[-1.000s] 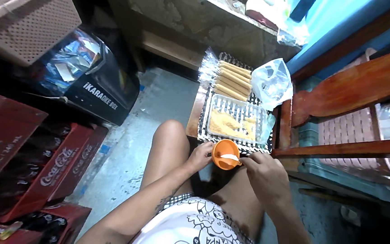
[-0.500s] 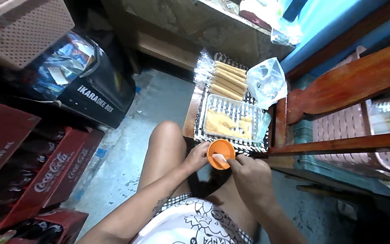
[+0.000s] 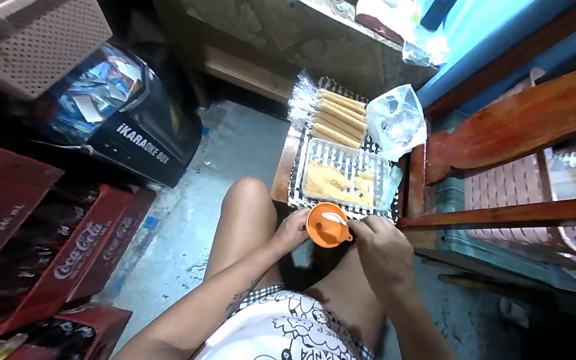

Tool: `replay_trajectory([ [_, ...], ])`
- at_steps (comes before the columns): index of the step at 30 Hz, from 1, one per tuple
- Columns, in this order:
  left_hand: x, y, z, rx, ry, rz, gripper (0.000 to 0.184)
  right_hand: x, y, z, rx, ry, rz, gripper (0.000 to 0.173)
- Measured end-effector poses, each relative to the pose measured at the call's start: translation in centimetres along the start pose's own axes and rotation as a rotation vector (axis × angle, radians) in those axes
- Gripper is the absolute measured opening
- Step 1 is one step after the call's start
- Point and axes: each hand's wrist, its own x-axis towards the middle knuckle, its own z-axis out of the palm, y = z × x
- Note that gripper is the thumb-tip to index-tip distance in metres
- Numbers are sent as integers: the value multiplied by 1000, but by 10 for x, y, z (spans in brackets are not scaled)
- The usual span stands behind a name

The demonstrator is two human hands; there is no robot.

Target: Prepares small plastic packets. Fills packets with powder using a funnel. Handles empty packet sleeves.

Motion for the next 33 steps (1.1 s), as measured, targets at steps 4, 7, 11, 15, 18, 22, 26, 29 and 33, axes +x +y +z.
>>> replay_trajectory([
  [4, 1, -2, 0, 1, -34, -19, 18, -1, -1, 8, -12, -23, -19, 18],
  [7, 1, -3, 0, 12, -1, 10, 17, -5, -3, 10, 0, -78, -50, 17],
  [11, 1, -7, 1, -9, -20, 2, 18, -2, 1, 3, 0, 30, -17, 16],
  [15, 2, -5, 0, 1, -34, -22, 20, -3, -1, 10, 11, -103, -21, 18],
  [18, 1, -6, 1, 1, -10, 1, 20, -7, -4, 2, -19, -105, 12, 18],
  [22, 1, -5, 1, 3, 16, 0, 21, -12, -10, -6, -141, -47, 116, 16],
  [26, 2, -4, 1, 19, 17, -15, 18, -12, -18, -4, -145, -164, 254, 21],
  [29, 1, -6, 1, 26, -32, 10, 19, -5, -21, 3, -92, -212, 302, 23],
  [33, 0, -9, 1, 18, -49, 31, 20, -7, -22, 13, -7, -69, 178, 23],
])
